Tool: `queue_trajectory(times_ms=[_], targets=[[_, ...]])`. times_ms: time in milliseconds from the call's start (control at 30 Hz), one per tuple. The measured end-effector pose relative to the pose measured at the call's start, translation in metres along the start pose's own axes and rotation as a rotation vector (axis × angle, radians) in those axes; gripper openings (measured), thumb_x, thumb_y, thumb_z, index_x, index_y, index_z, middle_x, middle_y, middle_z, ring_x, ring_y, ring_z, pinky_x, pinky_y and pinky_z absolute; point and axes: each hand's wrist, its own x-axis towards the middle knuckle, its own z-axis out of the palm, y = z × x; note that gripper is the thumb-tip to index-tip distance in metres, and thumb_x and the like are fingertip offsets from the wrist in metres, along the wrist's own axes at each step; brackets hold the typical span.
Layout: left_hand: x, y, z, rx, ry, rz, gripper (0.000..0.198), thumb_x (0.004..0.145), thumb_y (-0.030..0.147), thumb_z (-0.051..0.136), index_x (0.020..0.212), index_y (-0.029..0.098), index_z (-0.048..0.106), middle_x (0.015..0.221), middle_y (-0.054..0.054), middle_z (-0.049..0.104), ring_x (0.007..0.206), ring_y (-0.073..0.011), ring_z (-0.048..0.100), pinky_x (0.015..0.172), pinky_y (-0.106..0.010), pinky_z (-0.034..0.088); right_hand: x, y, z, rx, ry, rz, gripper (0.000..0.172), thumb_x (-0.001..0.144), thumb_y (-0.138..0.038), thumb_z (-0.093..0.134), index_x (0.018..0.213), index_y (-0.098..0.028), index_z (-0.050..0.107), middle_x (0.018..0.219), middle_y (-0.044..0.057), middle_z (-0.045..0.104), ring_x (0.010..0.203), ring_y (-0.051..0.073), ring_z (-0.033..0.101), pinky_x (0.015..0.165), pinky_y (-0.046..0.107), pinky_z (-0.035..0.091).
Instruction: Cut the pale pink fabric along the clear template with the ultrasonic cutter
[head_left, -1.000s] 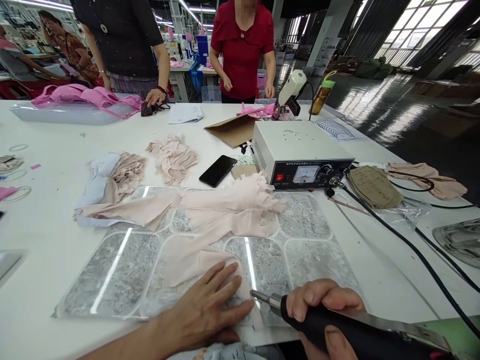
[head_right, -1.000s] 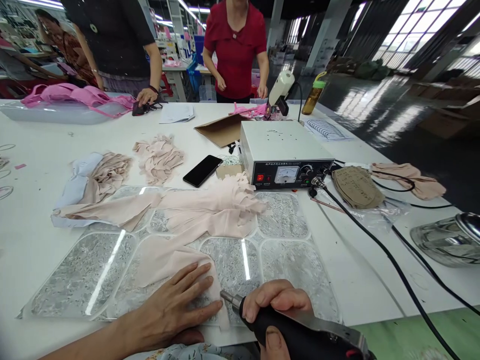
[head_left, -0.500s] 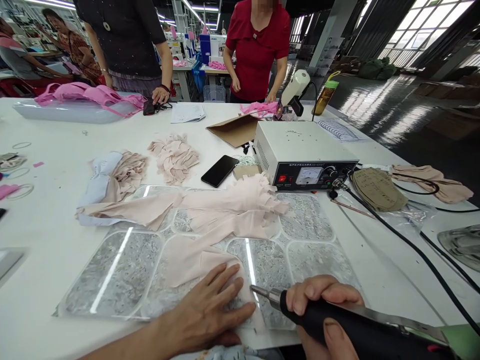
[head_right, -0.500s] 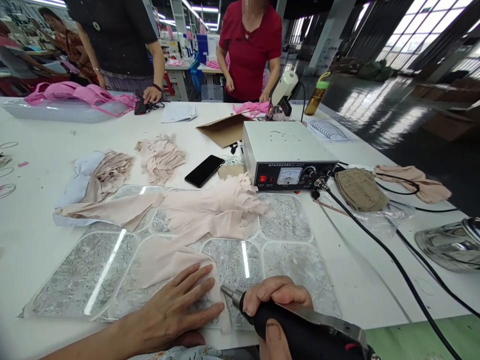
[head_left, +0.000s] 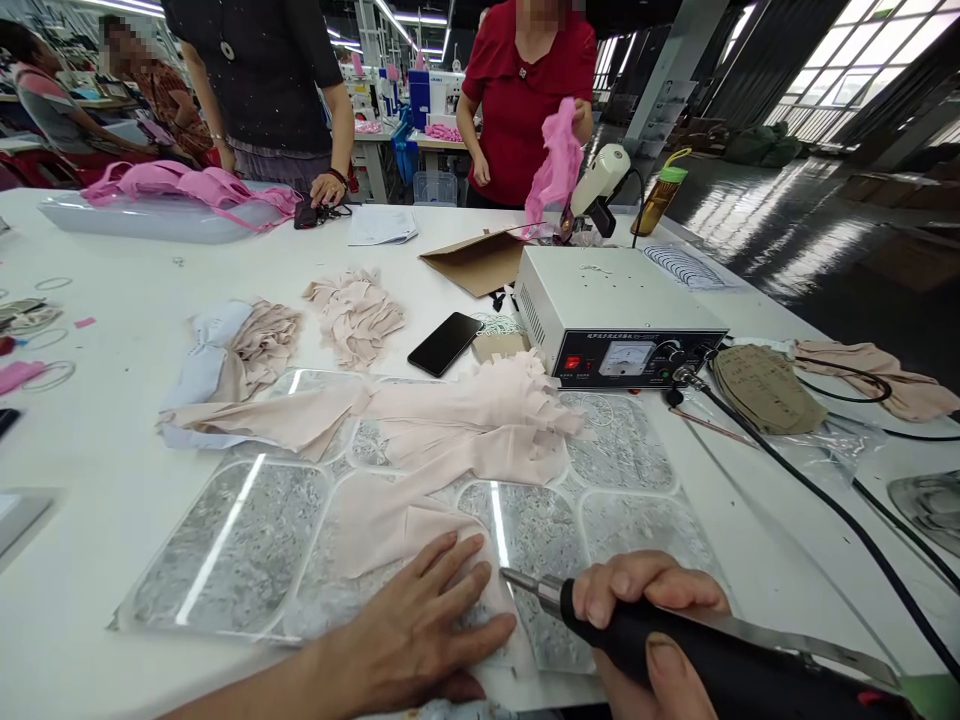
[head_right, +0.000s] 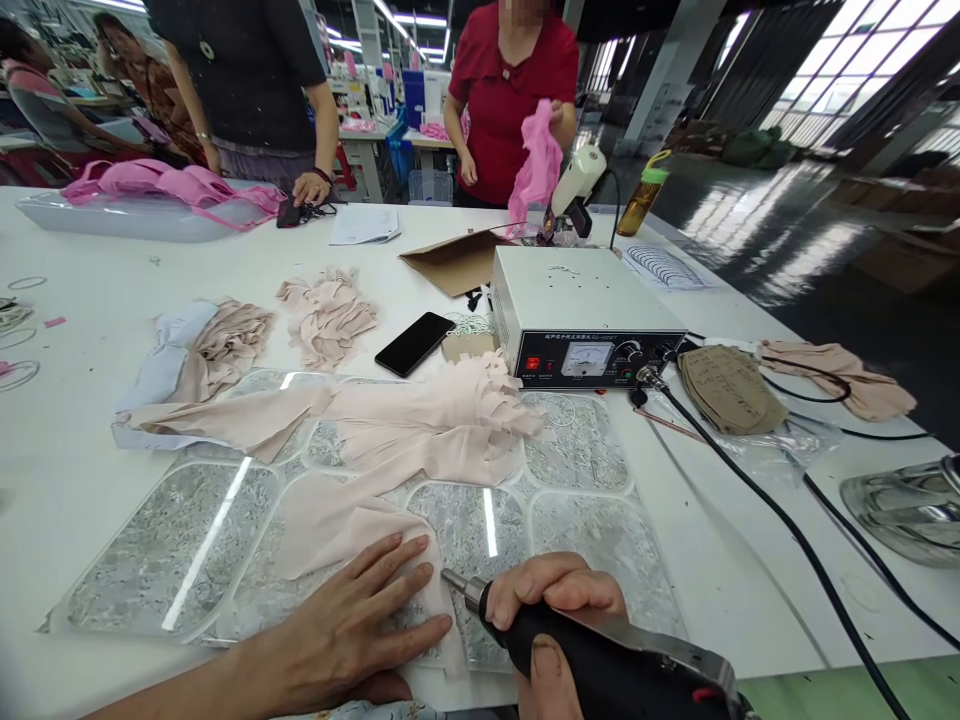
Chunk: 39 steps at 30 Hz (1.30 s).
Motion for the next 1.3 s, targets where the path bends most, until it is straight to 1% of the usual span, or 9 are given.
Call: queue_trajectory(times_ms=[133,300,500,700,800,867,967,1100,1300], targets=[[0.001,0.001,-0.002,-0.001,0.028,-0.003,0.051,0.089,0.055,0.067,0.128,0.025,0.056,0.124,-0.013,0.058,0.131,-0.0366,0.048,0.108,-0.054,0.041,0.002,0.001,0.005,0.000,0.026,0.001,0.008,0.090,-0.030,0.061,0.093,-0.025,0.055,0.079,-0.003,0.050,0.058,0.011,0.057,0.053,0.031,0.055],[0.001,0.002,-0.003,0.003,0.002,-0.017,0.052,0.089,0.055,0.066,0.131,0.026,0.054,0.125,-0.012,0.058,0.132,-0.0360,0.047,0.109,-0.053,0.041,0.004,0.004,0.005,-0.001,-0.006,0.005,0.007,0.090,-0.028,0.060,0.092,-0.025,0.055,0.080,-0.003,0.051,0.058,0.011,0.058,0.053,0.030,0.056],[-0.001,0.002,0.001,-0.010,0.006,-0.009,0.058,0.087,0.057,0.068,0.133,0.026,0.053,0.125,-0.012,0.058,0.131,-0.0371,0.048,0.109,-0.054,0.040,0.006,0.005,0.005,-0.008,-0.038,0.005,0.005,0.091,-0.025,0.058,0.093,-0.025,0.054,0.079,-0.003,0.051,0.060,0.011,0.058,0.055,0.030,0.056],[0.001,0.002,-0.001,-0.010,0.024,-0.001,0.049,0.091,0.051,0.066,0.130,0.024,0.055,0.122,-0.013,0.059,0.132,-0.0381,0.047,0.108,-0.056,0.041,0.013,0.007,0.010,-0.005,-0.012,-0.047,0.006,0.089,-0.026,0.060,0.092,-0.024,0.056,0.079,-0.003,0.050,0.058,0.011,0.056,0.053,0.029,0.056],[0.002,0.001,-0.002,-0.011,-0.009,-0.003,0.052,0.088,0.053,0.069,0.129,0.024,0.056,0.124,-0.013,0.058,0.132,-0.0386,0.047,0.109,-0.056,0.040,0.014,0.010,0.013,0.011,0.009,-0.061,0.007,0.088,-0.026,0.061,0.091,-0.024,0.055,0.079,-0.003,0.050,0.056,0.011,0.056,0.052,0.029,0.055],[0.001,0.000,-0.002,-0.011,-0.030,-0.001,0.057,0.084,0.054,0.072,0.130,0.025,0.056,0.126,-0.013,0.058,0.132,-0.0390,0.047,0.109,-0.056,0.040,0.014,0.011,0.014,0.019,0.001,-0.052,0.007,0.088,-0.026,0.061,0.092,-0.024,0.055,0.080,-0.003,0.051,0.057,0.011,0.057,0.052,0.030,0.055],[0.001,0.000,-0.003,-0.011,-0.026,0.004,0.058,0.084,0.056,0.072,0.130,0.025,0.055,0.125,-0.013,0.059,0.131,-0.0393,0.048,0.108,-0.056,0.041,0.014,0.013,0.013,0.016,-0.018,-0.040,0.006,0.088,-0.026,0.060,0.092,-0.025,0.054,0.080,-0.003,0.050,0.057,0.011,0.058,0.052,0.031,0.055],[0.002,0.000,-0.005,-0.002,-0.015,0.009,0.054,0.088,0.056,0.068,0.130,0.025,0.056,0.124,-0.012,0.060,0.131,-0.0380,0.049,0.109,-0.054,0.041,0.014,0.014,0.012,0.006,-0.013,-0.046,0.007,0.088,-0.026,0.059,0.092,-0.024,0.054,0.080,-0.003,0.050,0.058,0.011,0.058,0.053,0.031,0.056],[0.002,-0.001,-0.008,-0.007,-0.020,-0.001,0.053,0.087,0.054,0.070,0.129,0.026,0.057,0.125,-0.011,0.059,0.132,-0.0364,0.048,0.110,-0.052,0.040,0.015,0.016,0.013,-0.009,-0.025,-0.050,0.008,0.089,-0.026,0.060,0.089,-0.024,0.052,0.078,-0.003,0.051,0.057,0.011,0.058,0.053,0.031,0.056]])
